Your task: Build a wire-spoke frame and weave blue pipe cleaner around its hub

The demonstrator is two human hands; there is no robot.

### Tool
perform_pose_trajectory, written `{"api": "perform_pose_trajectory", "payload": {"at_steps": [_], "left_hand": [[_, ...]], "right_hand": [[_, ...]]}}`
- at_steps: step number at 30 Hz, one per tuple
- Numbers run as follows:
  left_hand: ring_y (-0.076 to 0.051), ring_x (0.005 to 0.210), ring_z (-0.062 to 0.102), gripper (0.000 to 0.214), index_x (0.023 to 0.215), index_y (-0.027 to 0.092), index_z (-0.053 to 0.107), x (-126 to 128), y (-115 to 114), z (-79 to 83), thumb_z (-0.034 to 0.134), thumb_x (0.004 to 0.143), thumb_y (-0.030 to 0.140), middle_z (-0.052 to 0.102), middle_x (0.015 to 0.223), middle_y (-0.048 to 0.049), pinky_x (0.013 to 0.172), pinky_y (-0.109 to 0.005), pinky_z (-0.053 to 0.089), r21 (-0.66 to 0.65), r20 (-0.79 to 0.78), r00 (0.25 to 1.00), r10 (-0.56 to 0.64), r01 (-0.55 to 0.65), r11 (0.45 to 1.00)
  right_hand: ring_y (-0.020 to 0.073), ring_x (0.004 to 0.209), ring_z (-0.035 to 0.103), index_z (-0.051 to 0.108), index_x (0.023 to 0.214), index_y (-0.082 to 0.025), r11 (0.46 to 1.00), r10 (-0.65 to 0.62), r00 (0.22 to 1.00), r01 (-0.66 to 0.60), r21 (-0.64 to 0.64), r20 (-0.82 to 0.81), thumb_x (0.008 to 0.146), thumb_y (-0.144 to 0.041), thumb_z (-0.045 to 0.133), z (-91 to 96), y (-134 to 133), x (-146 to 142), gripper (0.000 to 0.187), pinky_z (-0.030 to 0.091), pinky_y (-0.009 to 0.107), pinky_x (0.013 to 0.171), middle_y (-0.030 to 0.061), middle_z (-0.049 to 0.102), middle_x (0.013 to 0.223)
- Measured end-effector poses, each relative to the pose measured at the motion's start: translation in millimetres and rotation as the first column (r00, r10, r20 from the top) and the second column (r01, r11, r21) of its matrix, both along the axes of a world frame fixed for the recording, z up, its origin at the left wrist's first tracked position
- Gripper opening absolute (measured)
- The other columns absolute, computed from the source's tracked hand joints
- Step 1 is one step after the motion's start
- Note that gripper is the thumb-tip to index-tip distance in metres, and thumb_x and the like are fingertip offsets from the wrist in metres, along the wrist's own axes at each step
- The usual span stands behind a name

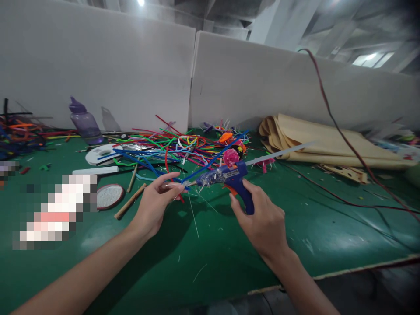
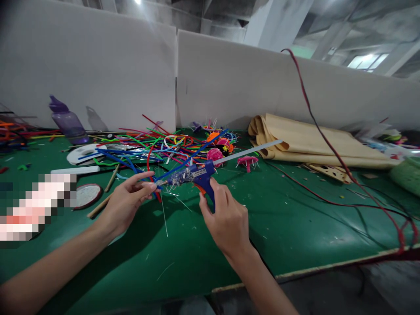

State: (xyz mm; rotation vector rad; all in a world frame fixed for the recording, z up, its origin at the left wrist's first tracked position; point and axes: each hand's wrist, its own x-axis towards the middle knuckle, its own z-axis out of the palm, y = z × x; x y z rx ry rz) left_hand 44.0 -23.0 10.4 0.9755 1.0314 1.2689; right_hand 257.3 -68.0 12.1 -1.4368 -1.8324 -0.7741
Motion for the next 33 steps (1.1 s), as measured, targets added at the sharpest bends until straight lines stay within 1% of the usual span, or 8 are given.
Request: {"api": "perform_pose_trajectory", "payload": {"at_steps": [8,17,21,24,26,28,31,33], "left_hand": [[-0.01,0.068,0.059,0.04,0.104,0.02,0.061,0.3,-2.4,0.8,0.071,0.065,0.024,0.064,0.071,0.0006,0.06,-0.02,0.045,0.029,-0.04,0.999,0.007,-0.006,1.0],[-0.01,0.063,0.056,0.039,0.1,0.019,0.063,0.1,-0.5,1.6,0.073,0.063,0.024,0.065,0.069,0.0006,0.06,-0.021,0.044,0.081,-0.033,0.999,0.031,-0.028,0.996],[-0.011,0.067,0.058,0.038,0.102,0.018,0.062,-0.2,-0.9,2.0,0.071,0.065,0.024,0.065,0.071,-0.0002,0.06,-0.021,0.044,0.112,-0.045,0.998,0.038,-0.032,0.993],[-0.01,0.067,0.057,0.039,0.103,0.018,0.062,-2.9,0.0,4.1,0.071,0.065,0.022,0.065,0.073,-0.0005,0.06,-0.02,0.044,0.135,-0.035,0.995,0.089,-0.084,0.987],[-0.011,0.069,0.059,0.039,0.103,0.018,0.062,-5.8,1.9,6.2,0.072,0.065,0.022,0.065,0.074,-0.0006,0.06,-0.021,0.045,0.152,-0.001,0.991,0.13,-0.129,0.98],[-0.012,0.072,0.06,0.04,0.103,0.019,0.062,-8.6,4.5,8.3,0.072,0.064,0.021,0.065,0.075,-0.0007,0.061,-0.022,0.045,0.169,0.055,0.984,0.171,-0.178,0.969],[-0.014,0.074,0.061,0.041,0.101,0.019,0.062,-10.9,8.0,10.3,0.073,0.062,0.02,0.064,0.072,0.0002,0.06,-0.022,0.045,0.186,0.135,0.962,0.236,-0.259,0.948],[-0.014,0.073,0.062,0.04,0.1,0.02,0.063,-11.2,9.1,11.2,0.073,0.062,0.019,0.064,0.071,0.001,0.06,-0.022,0.045,0.197,0.173,0.949,0.265,-0.297,0.934]], "right_hand": [[0.0164,0.075,0.064,0.049,0.111,-0.013,1.0,-0.019,0.999,0.019,0.012,0.027,0.08,-0.027,0.056,2.1,-3.3,-1.3,0.035,0.045,0.024,0.055,0.0064,0.066,0.09],[0.0175,0.077,0.064,0.048,0.113,-0.016,0.998,-0.053,0.998,0.052,0.026,0.018,0.08,-0.028,0.056,1.0,-10.0,-3.7,0.036,0.046,0.025,0.059,0.008,0.065,0.093],[0.0189,0.076,0.063,0.051,0.109,-0.014,0.995,-0.094,0.991,0.096,0.022,-0.095,0.076,-0.038,0.06,3.6,-6.7,3.7,0.042,0.047,0.027,0.061,0.0096,0.065,0.093],[0.0203,0.073,0.063,0.054,0.103,-0.014,0.985,-0.157,0.949,0.129,-0.117,-0.274,0.072,-0.051,0.06,5.5,0.3,24.6,0.048,0.047,0.029,0.061,0.009,0.065,0.089],[0.0211,0.07,0.063,0.057,0.099,-0.015,0.953,-0.241,0.904,0.151,-0.263,-0.353,0.07,-0.056,0.058,3.8,6.6,47.3,0.05,0.046,0.029,0.06,0.0077,0.066,0.082],[0.0239,0.073,0.063,0.059,0.097,-0.015,0.899,-0.338,0.87,0.186,-0.397,-0.359,0.07,-0.057,0.056,-0.7,13.5,74.4,0.05,0.045,0.031,0.061,0.0084,0.066,0.079],[0.0288,0.073,0.063,0.059,0.098,-0.013,0.777,-0.5,0.822,0.285,-0.562,-0.274,0.071,-0.055,0.055,-10.3,22.4,114.2,0.051,0.044,0.034,0.059,0.0118,0.066,0.079],[0.0306,0.073,0.063,0.059,0.1,-0.011,0.717,-0.538,0.823,0.331,-0.614,-0.184,0.072,-0.054,0.053,-16.5,26.2,134.4,0.051,0.044,0.035,0.059,0.0139,0.066,0.08]]}}
